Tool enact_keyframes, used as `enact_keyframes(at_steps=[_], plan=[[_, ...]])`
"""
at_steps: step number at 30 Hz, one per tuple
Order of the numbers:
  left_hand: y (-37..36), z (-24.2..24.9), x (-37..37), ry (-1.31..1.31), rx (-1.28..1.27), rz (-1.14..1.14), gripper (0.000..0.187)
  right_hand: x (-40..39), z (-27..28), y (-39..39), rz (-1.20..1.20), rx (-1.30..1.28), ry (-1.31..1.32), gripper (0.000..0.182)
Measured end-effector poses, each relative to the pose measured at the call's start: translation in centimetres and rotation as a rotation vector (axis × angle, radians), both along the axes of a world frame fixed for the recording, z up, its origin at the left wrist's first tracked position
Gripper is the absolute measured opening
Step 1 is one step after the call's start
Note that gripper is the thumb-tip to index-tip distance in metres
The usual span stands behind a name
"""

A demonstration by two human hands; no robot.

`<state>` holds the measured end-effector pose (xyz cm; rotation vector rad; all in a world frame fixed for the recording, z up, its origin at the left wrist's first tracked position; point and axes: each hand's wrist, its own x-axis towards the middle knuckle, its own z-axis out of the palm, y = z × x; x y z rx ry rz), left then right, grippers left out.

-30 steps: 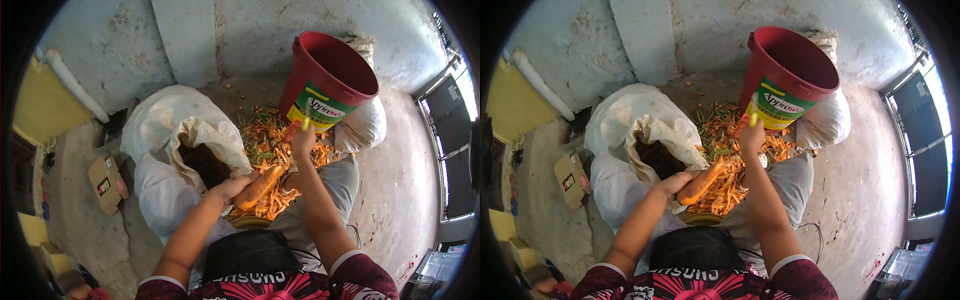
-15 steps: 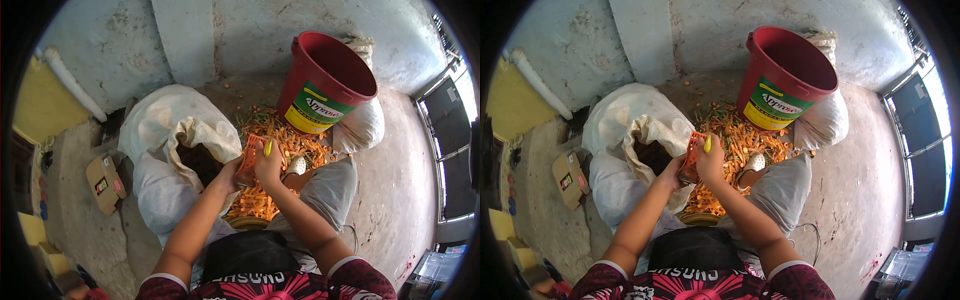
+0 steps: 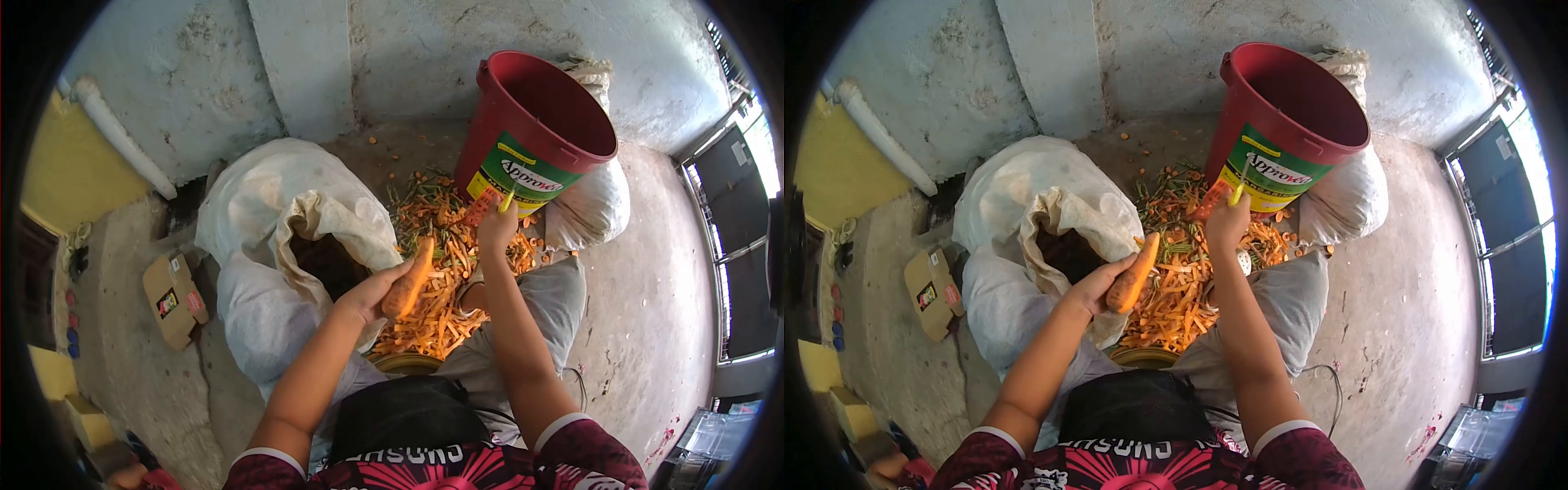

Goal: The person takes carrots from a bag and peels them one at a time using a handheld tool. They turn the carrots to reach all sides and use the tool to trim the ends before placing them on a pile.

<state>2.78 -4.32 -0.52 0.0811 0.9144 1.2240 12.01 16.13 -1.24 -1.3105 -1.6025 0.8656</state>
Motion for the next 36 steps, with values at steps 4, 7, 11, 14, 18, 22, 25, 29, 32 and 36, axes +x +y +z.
enact_keyframes(at_steps=[4,7,11,14,18,22,25,29,32,36], plan=[[0.5,-2.3,-0.8,-0.135,0.091,0.093,0.037,-1.1,2.5,-7.0,0.293,0.018,0.237,0.015],[0.8,-2.6,-0.7,-0.209,0.072,0.146,0.034,-1.6,3.5,-11.3,0.396,0.004,0.151,0.016],[0.6,-3.1,-0.7,-0.222,0.081,0.130,0.031,-1.6,3.4,-12.4,0.404,-0.018,-0.004,0.021],[0.5,-2.2,-0.9,-0.021,0.103,0.037,0.031,-1.6,3.5,-11.8,0.336,0.034,-0.068,0.022],[-0.1,-0.3,-0.2,0.033,0.008,-0.080,0.034,-1.7,2.2,-5.0,0.114,-0.177,0.009,0.018],[-0.2,0.7,0.6,-0.025,0.065,-0.065,0.036,-0.3,0.6,-0.4,-0.013,0.061,-0.010,0.017],[0.4,0.2,-0.1,-0.140,0.027,0.048,0.035,-0.5,2.5,-3.3,0.152,0.074,0.172,0.017],[1.2,-0.6,-0.1,-0.168,-0.006,0.171,0.034,-1.4,4.1,-9.6,0.355,0.029,0.144,0.018],[0.8,-1.5,-0.3,-0.130,0.001,0.153,0.033,-1.5,4.0,-11.9,0.405,0.027,0.041,0.020],[0.3,-0.2,-0.1,-0.013,0.032,0.070,0.032,-1.6,3.8,-11.5,0.339,-0.020,-0.094,0.020]])
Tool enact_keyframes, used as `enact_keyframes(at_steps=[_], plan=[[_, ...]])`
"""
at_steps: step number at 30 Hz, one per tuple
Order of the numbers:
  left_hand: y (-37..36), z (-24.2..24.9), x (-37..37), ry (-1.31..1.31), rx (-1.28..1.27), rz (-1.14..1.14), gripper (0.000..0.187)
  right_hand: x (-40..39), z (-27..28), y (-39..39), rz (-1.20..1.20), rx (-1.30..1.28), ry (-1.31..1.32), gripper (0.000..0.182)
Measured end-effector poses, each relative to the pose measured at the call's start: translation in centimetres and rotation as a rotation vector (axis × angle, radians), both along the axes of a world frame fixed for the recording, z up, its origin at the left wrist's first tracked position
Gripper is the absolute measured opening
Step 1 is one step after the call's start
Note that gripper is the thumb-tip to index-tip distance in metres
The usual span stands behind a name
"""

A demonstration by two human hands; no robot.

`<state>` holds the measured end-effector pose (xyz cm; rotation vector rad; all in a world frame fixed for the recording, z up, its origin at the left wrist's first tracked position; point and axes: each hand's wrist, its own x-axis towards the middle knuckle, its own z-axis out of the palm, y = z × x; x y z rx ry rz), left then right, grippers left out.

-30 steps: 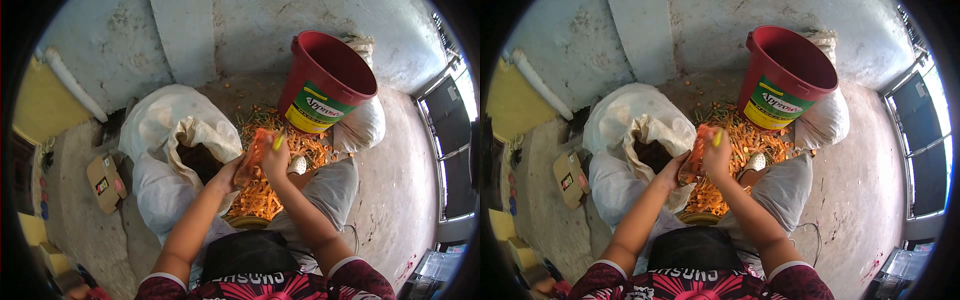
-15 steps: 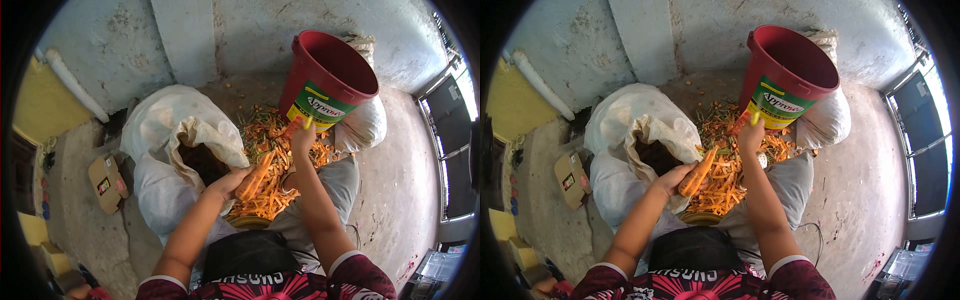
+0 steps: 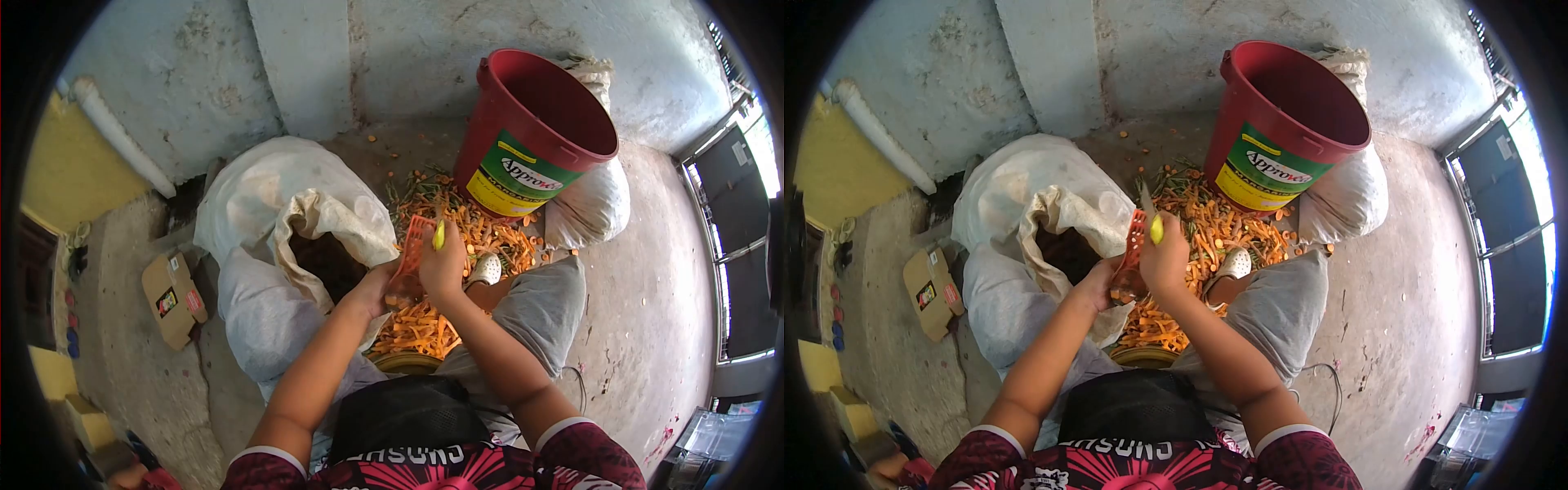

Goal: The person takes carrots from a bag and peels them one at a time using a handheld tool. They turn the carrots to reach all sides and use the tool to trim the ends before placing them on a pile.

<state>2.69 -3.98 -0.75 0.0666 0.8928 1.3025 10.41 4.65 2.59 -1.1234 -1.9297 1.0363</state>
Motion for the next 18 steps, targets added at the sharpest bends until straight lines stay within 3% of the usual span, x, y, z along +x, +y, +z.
enact_keyframes(at_steps=[2,5,6,9,10,13,14,18], plan=[[0.1,0.1,0.3,0.024,0.087,-0.088,0.034,-0.2,0.2,1.4,-0.090,0.040,0.098,0.019],[-0.6,-0.7,0.9,0.133,0.010,-0.161,0.038,0.6,-2.1,8.2,-0.328,0.155,0.023,0.015],[-0.7,-0.1,1.0,0.044,0.042,-0.202,0.040,0.9,-1.2,8.8,-0.390,0.080,0.022,0.016],[-0.7,0.5,0.6,-0.108,-0.009,-0.097,0.040,1.4,-2.7,10.2,-0.356,0.090,0.130,0.017],[-0.4,-0.2,0.3,-0.046,-0.037,-0.085,0.039,1.1,-1.9,8.8,-0.305,0.076,0.187,0.017],[0.3,-1.6,-0.1,-0.129,-0.033,-0.003,0.035,0.3,-1.0,3.9,-0.039,-0.004,0.305,0.015],[0.3,-2.7,-0.4,-0.158,0.090,-0.012,0.031,0.0,-1.5,2.7,0.039,-0.029,0.352,0.015],[0.2,-2.1,-0.3,-0.188,0.002,0.109,0.028,0.0,0.0,-1.0,0.092,-0.050,0.183,0.017]])
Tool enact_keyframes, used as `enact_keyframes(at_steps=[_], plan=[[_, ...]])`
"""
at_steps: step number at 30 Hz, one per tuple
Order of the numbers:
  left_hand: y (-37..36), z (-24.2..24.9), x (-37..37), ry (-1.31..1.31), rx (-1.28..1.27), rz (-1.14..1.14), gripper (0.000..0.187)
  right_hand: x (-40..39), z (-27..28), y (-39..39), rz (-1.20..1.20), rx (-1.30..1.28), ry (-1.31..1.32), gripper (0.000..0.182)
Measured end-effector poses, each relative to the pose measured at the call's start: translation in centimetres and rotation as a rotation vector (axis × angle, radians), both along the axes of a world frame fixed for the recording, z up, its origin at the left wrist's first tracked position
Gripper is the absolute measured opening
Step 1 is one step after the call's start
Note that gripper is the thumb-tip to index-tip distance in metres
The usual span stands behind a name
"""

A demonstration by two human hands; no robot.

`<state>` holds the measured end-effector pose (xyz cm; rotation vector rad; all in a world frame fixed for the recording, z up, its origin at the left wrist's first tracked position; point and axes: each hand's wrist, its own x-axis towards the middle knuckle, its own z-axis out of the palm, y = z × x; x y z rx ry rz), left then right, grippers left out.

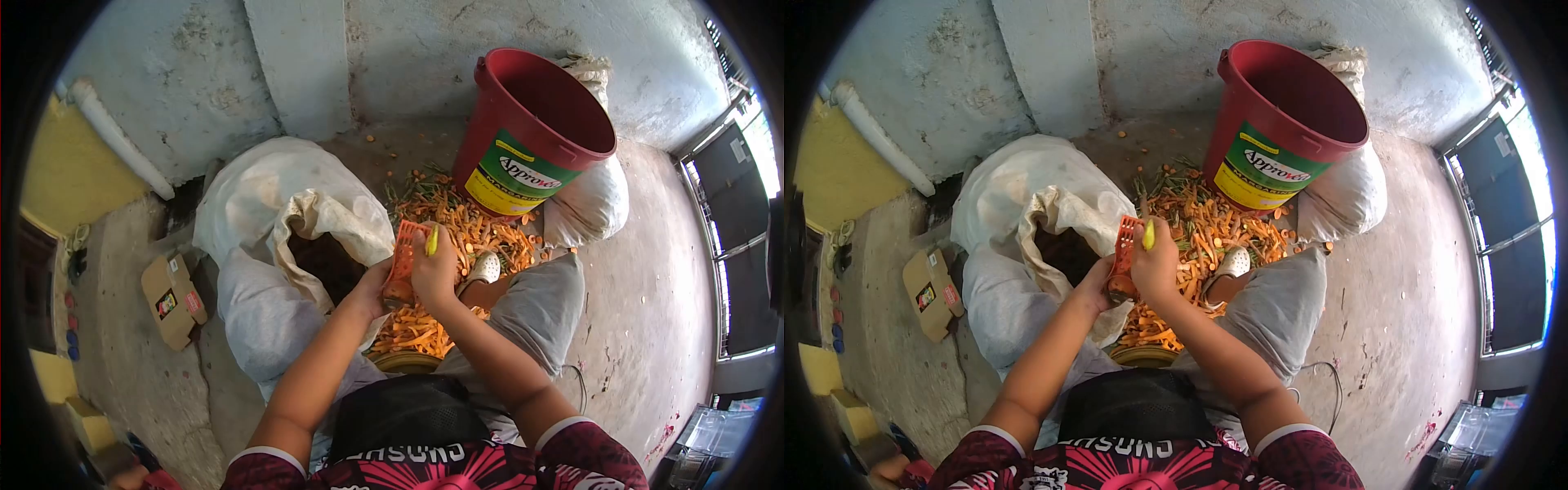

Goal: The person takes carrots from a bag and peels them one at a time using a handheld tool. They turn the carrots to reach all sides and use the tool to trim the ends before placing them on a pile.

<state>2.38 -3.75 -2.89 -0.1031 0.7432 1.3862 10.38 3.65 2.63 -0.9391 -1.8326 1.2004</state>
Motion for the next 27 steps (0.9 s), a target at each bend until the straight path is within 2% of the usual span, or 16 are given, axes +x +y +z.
enact_keyframes(at_steps=[2,5,8,9,10,11,13,15,16,18,22,25,27], plan=[[-0.1,1.7,0.5,0.005,-0.062,0.023,0.027,-0.1,-0.9,0.1,0.000,0.006,-0.069,0.018],[-0.2,1.7,0.7,0.095,-0.108,0.047,0.026,0.0,-0.1,-0.2,-0.027,0.068,-0.113,0.019],[-0.2,1.9,0.2,0.180,0.128,-0.114,0.029,-0.4,-0.7,1.5,-0.178,0.085,-0.095,0.019],[-0.4,1.9,0.4,0.296,0.071,-0.179,0.030,-0.4,-2.7,4.4,-0.266,0.113,-0.146,0.019],[-0.7,1.9,0.9,0.412,0.013,-0.244,0.031,0.0,-0.4,5.9,-0.291,0.072,-0.083,0.020],[-1.0,2.0,1.3,0.529,-0.046,-0.311,0.033,0.3,-3.1,9.2,-0.430,0.187,-0.218,0.019],[-1.2,3.0,1.4,0.400,0.067,-0.274,0.034,1.4,-2.1,11.7,-0.483,0.044,-0.201,0.019],[-1.2,2.7,0.3,0.285,0.180,-0.238,0.034,2.0,-2.3,13.1,-0.551,0.134,-0.164,0.018],[-1.0,2.2,0.0,0.221,0.113,-0.205,0.034,2.1,-2.3,13.0,-0.524,0.159,-0.137,0.018],[-1.0,2.3,-0.2,0.299,0.026,-0.213,0.034,2.0,-2.4,12.1,-0.461,0.203,-0.081,0.018],[-0.2,2.1,0.1,0.424,-0.084,-0.071,0.035,1.5,-2.7,10.1,-0.297,-0.110,0.103,0.017],[-0.1,2.2,-0.4,0.498,-0.014,-0.124,0.041,2.2,-0.2,8.1,-0.087,-0.083,-0.146,0.017],[0.0,1.3,-0.7,0.455,-0.023,-0.055,0.038,3.1,0.1,7.0,0.048,-0.073,-0.185,0.018]])
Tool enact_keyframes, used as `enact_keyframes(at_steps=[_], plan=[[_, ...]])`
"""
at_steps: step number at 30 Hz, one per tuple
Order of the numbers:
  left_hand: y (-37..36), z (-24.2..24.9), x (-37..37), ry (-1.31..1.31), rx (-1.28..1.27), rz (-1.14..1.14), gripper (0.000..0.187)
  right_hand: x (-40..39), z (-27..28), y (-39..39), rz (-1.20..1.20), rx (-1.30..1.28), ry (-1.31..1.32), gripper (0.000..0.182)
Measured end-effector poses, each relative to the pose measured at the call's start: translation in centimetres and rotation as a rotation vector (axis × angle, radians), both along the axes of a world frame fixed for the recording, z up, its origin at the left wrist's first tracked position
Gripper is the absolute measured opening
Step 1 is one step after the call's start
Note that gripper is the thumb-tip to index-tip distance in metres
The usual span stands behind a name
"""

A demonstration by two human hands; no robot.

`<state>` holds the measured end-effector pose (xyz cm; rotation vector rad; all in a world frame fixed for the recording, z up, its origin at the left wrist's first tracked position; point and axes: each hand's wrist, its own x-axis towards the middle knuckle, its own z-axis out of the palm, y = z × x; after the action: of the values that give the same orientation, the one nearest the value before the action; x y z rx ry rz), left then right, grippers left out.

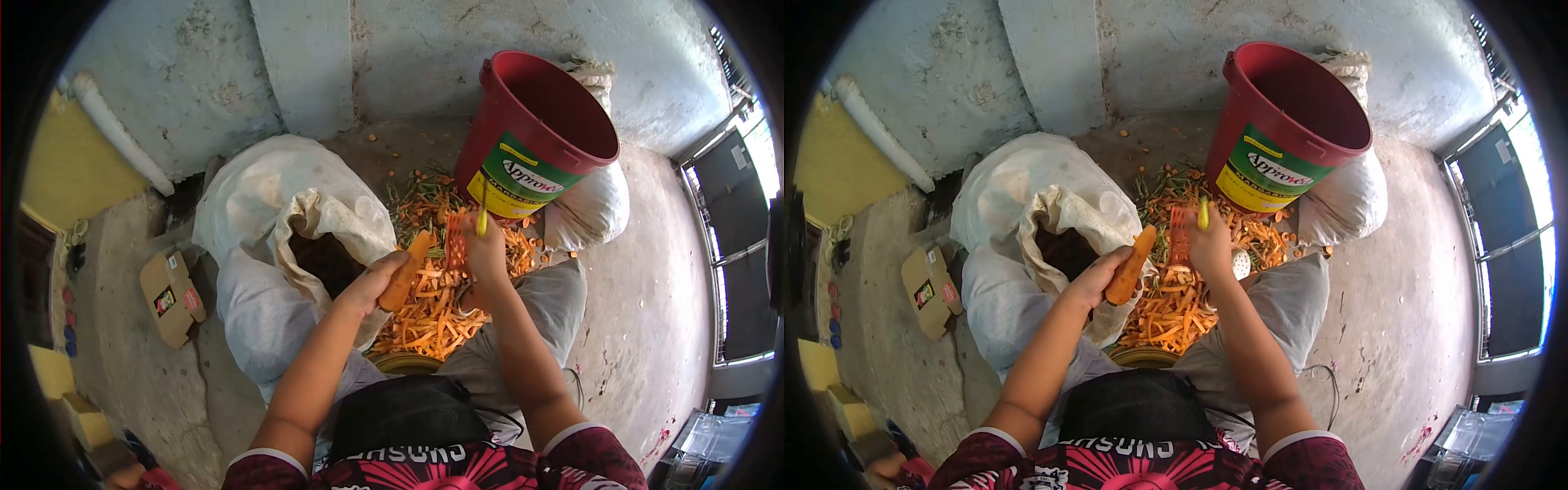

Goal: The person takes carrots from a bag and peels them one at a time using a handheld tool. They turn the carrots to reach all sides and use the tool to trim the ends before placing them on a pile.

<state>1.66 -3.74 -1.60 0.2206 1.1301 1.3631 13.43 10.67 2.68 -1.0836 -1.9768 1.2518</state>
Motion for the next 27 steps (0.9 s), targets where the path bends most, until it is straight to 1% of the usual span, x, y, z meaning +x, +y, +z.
enact_keyframes(at_steps=[2,5,7,8,9,10,13,16,19,22,25,27], plan=[[0.0,-0.3,-0.1,-0.048,0.025,0.024,0.037,1.3,0.5,-1.6,0.125,0.006,-0.074,0.019],[-0.2,0.2,-0.3,-0.086,0.070,-0.037,0.037,2.9,-0.3,-3.0,0.170,0.184,-0.302,0.020],[-0.5,1.2,-0.4,-0.065,0.080,-0.117,0.037,2.7,0.4,-3.5,0.185,0.063,-0.273,0.021],[-0.5,1.2,-0.1,0.003,0.079,-0.085,0.036,2.8,0.8,-3.6,0.191,0.003,-0.257,0.022],[-0.4,1.1,0.3,0.070,0.079,-0.054,0.036,2.7,0.1,-3.1,0.225,0.056,-0.424,0.023],[-0.3,0.9,0.6,0.137,0.079,-0.022,0.035,2.9,-0.5,-2.9,0.236,0.053,-0.438,0.023],[-0.4,0.8,0.4,0.319,0.123,-0.129,0.037,3.2,-1.6,-2.7,0.255,0.083,-0.473,0.022],[-0.4,0.7,0.3,0.421,0.169,-0.110,0.039,3.3,-1.4,-2.7,0.285,-0.019,-0.434,0.022],[-0.4,0.6,0.1,0.629,0.149,-0.058,0.041,3.4,-0.9,-2.2,0.388,-0.082,-0.462,0.023],[-0.8,2.1,0.1,0.987,0.097,-0.075,0.041,3.7,-2.2,-1.8,0.456,-0.106,-0.374,0.024],[-1.0,2.6,0.4,1.068,0.043,-0.076,0.040,3.6,-2.6,-2.0,0.453,-0.091,-0.436,0.024],[-1.1,2.8,0.4,1.117,0.067,-0.088,0.039,3.6,-3.0,-2.2,0.433,-0.100,-0.405,0.023]])
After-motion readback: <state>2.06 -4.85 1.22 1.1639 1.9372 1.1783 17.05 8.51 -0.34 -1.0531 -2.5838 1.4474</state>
